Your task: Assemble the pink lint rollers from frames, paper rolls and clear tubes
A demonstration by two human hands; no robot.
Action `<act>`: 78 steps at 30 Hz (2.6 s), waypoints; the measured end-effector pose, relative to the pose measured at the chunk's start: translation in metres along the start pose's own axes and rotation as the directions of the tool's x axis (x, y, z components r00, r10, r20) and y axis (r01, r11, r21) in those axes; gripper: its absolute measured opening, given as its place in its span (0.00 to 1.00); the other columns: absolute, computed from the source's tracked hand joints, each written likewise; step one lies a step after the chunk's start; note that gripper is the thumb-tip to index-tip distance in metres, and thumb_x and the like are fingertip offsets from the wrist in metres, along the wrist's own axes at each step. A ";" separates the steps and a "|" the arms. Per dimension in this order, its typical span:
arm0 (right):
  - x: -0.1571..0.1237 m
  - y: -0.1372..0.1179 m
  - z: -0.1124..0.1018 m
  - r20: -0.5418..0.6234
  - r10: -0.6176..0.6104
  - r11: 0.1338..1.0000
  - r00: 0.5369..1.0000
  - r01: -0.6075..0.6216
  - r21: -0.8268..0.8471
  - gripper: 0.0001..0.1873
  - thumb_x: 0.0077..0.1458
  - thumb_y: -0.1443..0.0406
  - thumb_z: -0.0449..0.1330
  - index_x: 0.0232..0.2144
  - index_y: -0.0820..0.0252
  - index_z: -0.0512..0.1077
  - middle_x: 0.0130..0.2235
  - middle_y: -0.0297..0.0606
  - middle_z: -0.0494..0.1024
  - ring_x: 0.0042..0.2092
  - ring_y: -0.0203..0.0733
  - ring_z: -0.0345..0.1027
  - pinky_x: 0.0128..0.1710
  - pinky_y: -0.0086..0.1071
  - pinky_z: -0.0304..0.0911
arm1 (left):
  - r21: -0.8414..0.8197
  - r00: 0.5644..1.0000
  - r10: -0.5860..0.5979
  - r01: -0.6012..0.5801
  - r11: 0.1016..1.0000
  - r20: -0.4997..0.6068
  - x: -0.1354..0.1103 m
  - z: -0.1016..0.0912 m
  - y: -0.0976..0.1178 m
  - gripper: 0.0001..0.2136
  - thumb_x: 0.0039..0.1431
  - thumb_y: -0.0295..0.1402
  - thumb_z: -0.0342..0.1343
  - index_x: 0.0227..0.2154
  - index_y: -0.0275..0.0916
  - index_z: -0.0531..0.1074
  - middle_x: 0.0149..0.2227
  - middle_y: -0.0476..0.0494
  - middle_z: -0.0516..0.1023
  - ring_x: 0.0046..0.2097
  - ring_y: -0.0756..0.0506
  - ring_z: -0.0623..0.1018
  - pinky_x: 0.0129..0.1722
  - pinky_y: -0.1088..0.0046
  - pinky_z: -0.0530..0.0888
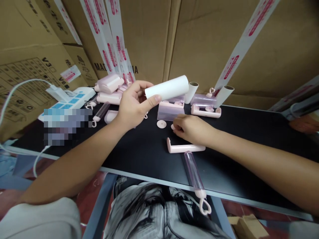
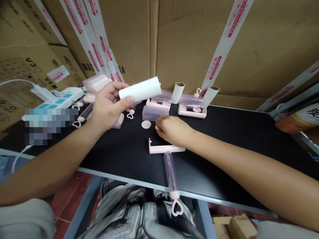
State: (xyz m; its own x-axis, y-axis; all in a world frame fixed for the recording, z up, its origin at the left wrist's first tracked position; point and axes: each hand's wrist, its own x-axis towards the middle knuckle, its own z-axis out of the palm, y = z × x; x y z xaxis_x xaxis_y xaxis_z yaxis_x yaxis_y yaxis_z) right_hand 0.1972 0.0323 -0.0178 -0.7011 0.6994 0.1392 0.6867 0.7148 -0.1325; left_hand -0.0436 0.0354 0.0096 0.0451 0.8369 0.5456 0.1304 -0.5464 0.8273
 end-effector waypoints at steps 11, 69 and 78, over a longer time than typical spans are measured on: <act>-0.014 0.010 -0.033 -0.311 0.106 0.982 0.945 -0.051 0.182 0.06 0.62 0.61 0.64 0.39 0.55 0.80 0.36 0.40 0.82 0.34 0.47 0.75 0.37 0.40 0.67 | 0.169 0.994 0.080 -0.093 0.981 0.078 0.004 -0.014 0.009 0.22 0.51 0.39 0.73 0.47 0.40 0.74 0.35 0.49 0.77 0.34 0.48 0.76 0.32 0.73 0.72; -0.116 -0.001 -0.036 0.165 -0.015 0.717 0.986 -0.104 0.689 0.13 0.68 0.56 0.61 0.50 0.57 0.72 0.38 0.34 0.70 0.36 0.37 0.63 0.38 0.30 0.61 | 0.144 0.441 0.242 -0.678 0.721 0.865 -0.040 0.016 0.048 0.18 0.62 0.30 0.61 0.55 0.41 0.73 0.54 0.36 0.81 0.61 0.37 0.76 0.67 0.52 0.62; -0.111 0.008 -0.021 0.321 -0.220 0.115 0.921 -0.303 0.946 0.28 0.69 0.46 0.58 0.58 0.61 0.70 0.43 0.42 0.79 0.29 0.33 0.69 0.30 0.28 0.65 | 0.086 0.575 0.287 -0.534 0.841 0.766 -0.045 0.022 0.016 0.09 0.63 0.36 0.64 0.43 0.41 0.78 0.39 0.39 0.86 0.43 0.44 0.85 0.48 0.67 0.78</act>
State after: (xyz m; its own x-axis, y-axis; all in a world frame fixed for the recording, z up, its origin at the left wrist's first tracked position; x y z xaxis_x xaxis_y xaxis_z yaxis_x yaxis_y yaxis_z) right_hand 0.2846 -0.0403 -0.0133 -0.8588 0.4873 -0.1580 0.1093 -0.1269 -0.9859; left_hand -0.0215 -0.0101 -0.0047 0.8222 0.3501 0.4487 0.1703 -0.9036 0.3929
